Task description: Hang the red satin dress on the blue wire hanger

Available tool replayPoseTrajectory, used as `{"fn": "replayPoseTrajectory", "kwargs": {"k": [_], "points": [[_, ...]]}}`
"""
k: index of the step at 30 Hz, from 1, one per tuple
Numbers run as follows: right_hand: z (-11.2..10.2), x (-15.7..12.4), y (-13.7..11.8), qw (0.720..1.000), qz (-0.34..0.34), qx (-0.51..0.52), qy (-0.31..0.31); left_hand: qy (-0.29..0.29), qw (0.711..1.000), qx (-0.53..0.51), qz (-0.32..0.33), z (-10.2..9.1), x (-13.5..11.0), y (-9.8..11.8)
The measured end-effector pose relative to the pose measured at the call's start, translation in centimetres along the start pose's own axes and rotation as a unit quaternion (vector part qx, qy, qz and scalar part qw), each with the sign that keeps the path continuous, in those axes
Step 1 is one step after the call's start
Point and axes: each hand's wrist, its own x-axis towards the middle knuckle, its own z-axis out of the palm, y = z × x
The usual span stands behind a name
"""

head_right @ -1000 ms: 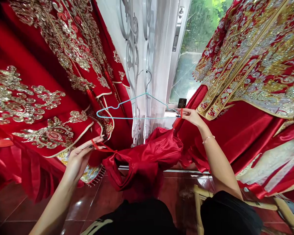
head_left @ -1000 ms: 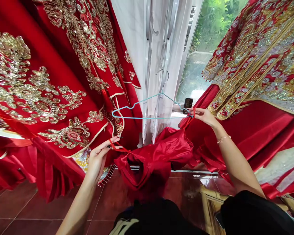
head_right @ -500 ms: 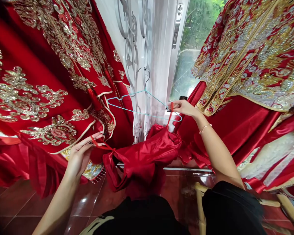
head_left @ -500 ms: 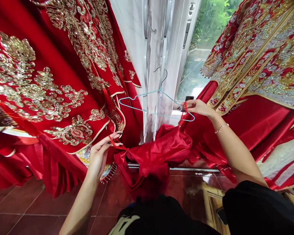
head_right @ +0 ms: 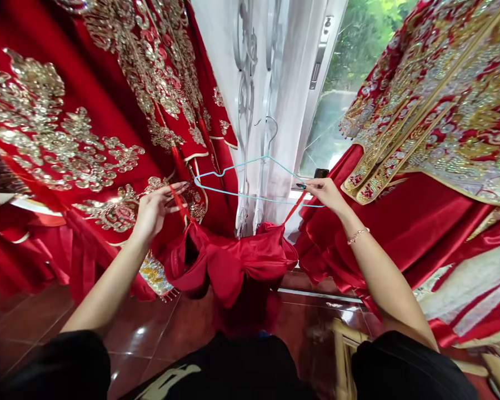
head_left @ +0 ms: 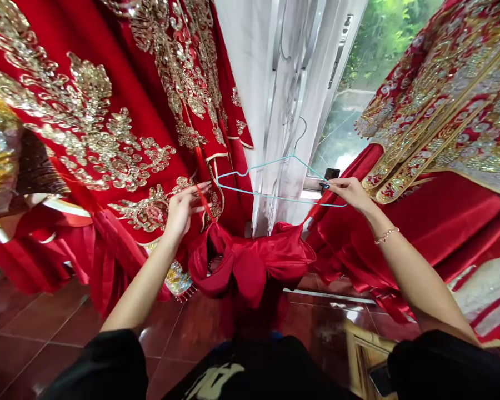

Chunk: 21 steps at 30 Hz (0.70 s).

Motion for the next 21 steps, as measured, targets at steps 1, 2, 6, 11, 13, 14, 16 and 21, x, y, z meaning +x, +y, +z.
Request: {"fn": "replayPoseTrajectory", "kwargs": {"k": [1,2,6,11,13,14,16,21], "points": [[0.1,0.0,0.1,1.000,0.001,0.005,0.002,-0.009,1.000,-0.008,-0.009,0.1,0.9,-0.1],[0.2,0.0,0.2,1.000,0.003,0.009,-0.005,-0.013,1.000,-0.015,-0.017,0.2,1.6,-0.2],[0.3,0.3,0.0,0.999,0.013,0.011,-0.027,-0.003,1.000,-0.004,-0.019,0.4,3.3,-0.3],[0.2,0.7,0.0,0.999,0.008,0.008,-0.044,-0.055,0.997,0.045,-0.018,0.6,4.1,1.0],[0.3,0.7,-0.1,0.999,0.006,0.006,-0.051,-0.065,0.996,0.058,-0.025,1.1,4.7,1.7],[0.3,0.7,-0.1,0.999,0.007,0.005,-0.053,-0.072,0.995,0.067,-0.031,1.5,5.0,2.1],[0.5,0.6,0.0,0.999,0.010,0.008,-0.051,-0.096,0.990,0.095,-0.046,2.7,5.6,2.7],[0.7,0.3,0.9,0.999,0.011,0.018,-0.029,-0.188,0.961,0.189,-0.069,6.9,7.2,3.3]]}}
